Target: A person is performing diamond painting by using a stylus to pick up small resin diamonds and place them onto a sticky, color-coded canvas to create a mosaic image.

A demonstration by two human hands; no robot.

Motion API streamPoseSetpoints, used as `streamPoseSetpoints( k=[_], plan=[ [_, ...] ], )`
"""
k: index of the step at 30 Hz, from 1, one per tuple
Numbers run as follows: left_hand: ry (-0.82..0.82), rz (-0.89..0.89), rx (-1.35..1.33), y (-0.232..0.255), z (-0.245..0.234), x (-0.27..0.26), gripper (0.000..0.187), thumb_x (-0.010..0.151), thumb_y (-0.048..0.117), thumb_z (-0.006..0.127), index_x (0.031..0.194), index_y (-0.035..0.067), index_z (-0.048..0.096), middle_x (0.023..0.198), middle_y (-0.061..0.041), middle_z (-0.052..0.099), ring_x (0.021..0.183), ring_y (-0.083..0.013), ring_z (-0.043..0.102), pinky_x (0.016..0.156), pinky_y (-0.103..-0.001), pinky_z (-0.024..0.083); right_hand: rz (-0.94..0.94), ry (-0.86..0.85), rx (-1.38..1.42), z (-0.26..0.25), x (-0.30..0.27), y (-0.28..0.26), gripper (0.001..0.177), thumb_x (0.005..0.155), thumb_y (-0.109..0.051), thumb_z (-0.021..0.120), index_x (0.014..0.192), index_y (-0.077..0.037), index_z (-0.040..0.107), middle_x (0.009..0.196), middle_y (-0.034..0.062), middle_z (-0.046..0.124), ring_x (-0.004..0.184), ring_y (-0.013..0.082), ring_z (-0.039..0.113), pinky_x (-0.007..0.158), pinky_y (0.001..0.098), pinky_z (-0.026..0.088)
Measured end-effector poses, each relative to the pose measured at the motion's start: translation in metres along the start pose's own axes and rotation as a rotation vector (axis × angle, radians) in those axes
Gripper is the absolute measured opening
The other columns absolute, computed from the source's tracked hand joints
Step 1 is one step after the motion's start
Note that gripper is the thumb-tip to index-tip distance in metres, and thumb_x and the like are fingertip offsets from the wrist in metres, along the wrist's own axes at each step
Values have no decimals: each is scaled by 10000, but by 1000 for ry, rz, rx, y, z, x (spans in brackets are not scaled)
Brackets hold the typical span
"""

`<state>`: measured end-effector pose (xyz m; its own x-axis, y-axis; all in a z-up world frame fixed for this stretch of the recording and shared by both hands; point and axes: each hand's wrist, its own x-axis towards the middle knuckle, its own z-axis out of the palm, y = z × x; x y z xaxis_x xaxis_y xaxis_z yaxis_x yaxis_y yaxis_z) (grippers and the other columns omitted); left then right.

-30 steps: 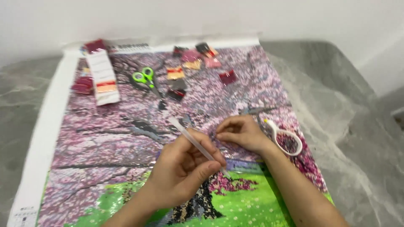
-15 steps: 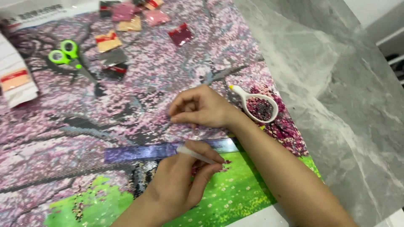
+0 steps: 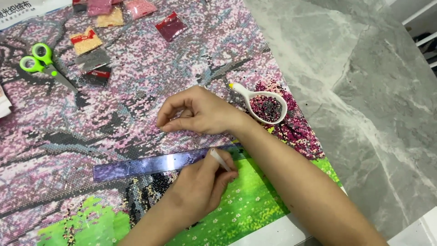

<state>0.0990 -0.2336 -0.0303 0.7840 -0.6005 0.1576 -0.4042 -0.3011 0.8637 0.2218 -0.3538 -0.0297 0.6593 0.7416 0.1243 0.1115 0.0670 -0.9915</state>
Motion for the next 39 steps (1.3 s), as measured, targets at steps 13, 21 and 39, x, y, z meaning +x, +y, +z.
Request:
streamPoseSetpoints(
  k=[13, 21, 39],
  plan=[
    [15, 106, 56, 4, 2, 2, 104, 955, 57, 549, 1011, 48, 462, 846, -83, 578, 627, -239, 575, 553, -324, 455, 5, -11, 15, -1, 0, -1, 144, 865, -53, 713, 1006, -58, 683, 968, 79, 711, 915, 161, 707, 857, 268, 604],
    [-19, 134, 41, 18, -13, 2, 94, 964, 46, 542, 975, 62, 450, 818, -93, 566, 642, -243, 559, 595, -319, 448, 62, 3, 23, 0, 0, 0, 115, 871, -82, 729, 981, -61, 701, 926, 51, 711, 561, 9, 538, 537, 142, 446],
    [-589, -413, 591, 46, -57, -23, 56, 923, 157, 610, 946, 169, 659, 953, -44, 691, 801, -270, 692, 667, -461, 587, 114, 77, -463, 24, -4, -47, 257, 696, -137, 873, 915, -144, 738, 803, -7, 753, 663, 51, 632, 639, 208, 508]
  ],
)
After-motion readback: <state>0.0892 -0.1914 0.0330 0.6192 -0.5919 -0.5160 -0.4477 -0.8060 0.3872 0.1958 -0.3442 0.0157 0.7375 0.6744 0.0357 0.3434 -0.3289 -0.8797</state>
